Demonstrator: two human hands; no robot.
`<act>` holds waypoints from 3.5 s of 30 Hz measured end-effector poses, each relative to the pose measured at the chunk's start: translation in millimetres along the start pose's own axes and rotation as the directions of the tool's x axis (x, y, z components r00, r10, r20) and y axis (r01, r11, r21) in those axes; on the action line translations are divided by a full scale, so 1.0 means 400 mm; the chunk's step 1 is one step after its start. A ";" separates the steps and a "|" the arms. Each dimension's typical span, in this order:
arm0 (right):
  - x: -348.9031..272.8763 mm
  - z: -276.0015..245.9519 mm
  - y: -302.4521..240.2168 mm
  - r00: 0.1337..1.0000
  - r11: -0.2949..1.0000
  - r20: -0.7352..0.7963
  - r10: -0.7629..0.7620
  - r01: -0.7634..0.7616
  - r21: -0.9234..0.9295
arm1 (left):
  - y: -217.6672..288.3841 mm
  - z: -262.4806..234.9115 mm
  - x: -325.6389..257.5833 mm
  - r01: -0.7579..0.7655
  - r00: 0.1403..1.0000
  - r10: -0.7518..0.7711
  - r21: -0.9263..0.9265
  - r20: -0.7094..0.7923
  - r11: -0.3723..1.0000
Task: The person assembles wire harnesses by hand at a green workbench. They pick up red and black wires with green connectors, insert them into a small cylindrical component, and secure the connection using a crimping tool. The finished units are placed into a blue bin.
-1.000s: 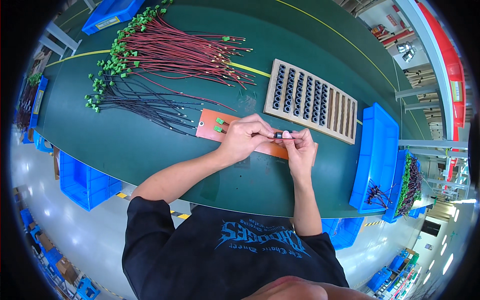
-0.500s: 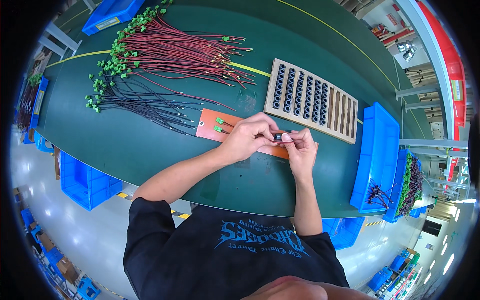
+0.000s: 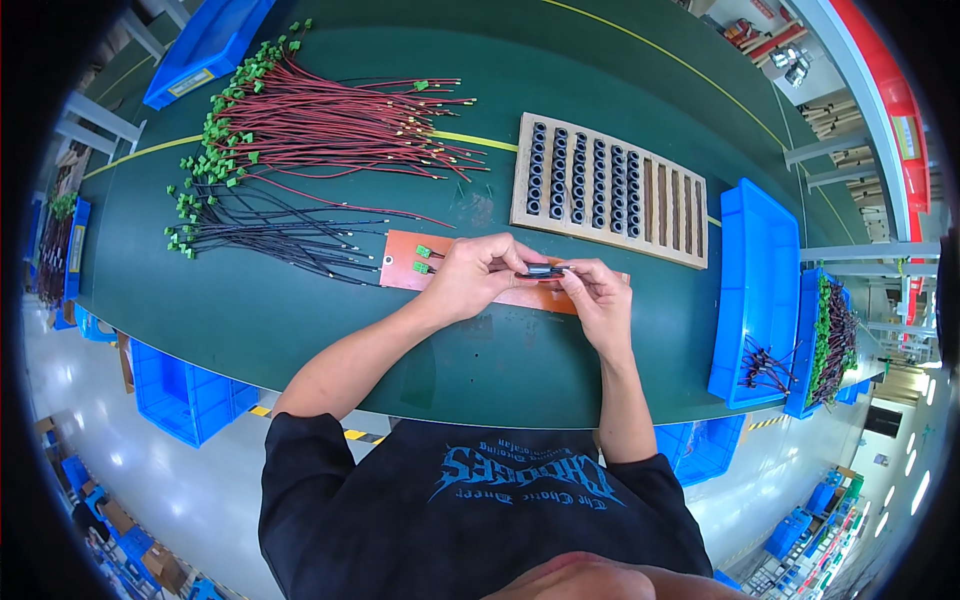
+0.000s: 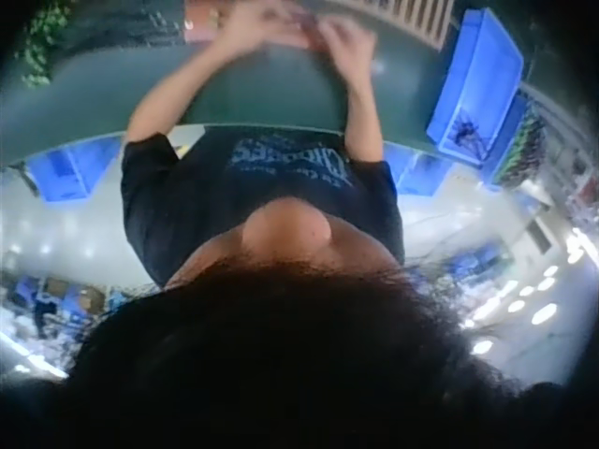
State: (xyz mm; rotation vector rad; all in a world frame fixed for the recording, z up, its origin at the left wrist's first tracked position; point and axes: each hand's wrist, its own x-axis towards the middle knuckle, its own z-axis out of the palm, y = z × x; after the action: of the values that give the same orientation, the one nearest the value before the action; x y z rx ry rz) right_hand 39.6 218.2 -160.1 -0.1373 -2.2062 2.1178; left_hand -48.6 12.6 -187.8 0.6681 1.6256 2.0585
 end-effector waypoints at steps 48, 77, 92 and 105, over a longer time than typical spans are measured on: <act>0.009 -0.030 -0.010 0.957 0.994 -0.289 -0.035 0.063 0.087 | 0.038 0.075 0.088 0.053 0.976 -0.092 0.196 0.196 0.979; 0.001 -0.057 -0.006 0.977 0.981 -0.202 0.062 -0.022 0.192 | 0.018 0.047 0.085 0.112 0.961 -0.160 0.209 0.225 0.971; -0.045 -0.071 0.032 0.867 0.773 -0.216 -0.448 0.255 -0.580 | 0.112 0.042 0.032 -0.363 0.923 0.114 0.739 0.366 0.567; -0.036 -0.090 0.018 0.910 0.703 -0.162 -0.382 0.172 -0.690 | 0.095 0.032 0.028 -0.193 0.976 0.065 0.683 0.208 0.704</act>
State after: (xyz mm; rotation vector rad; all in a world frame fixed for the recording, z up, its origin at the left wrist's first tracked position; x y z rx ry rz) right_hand 58.2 252.3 -165.7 -0.1319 -2.4768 0.9950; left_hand -51.2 20.7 -147.2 1.2000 2.3131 1.3436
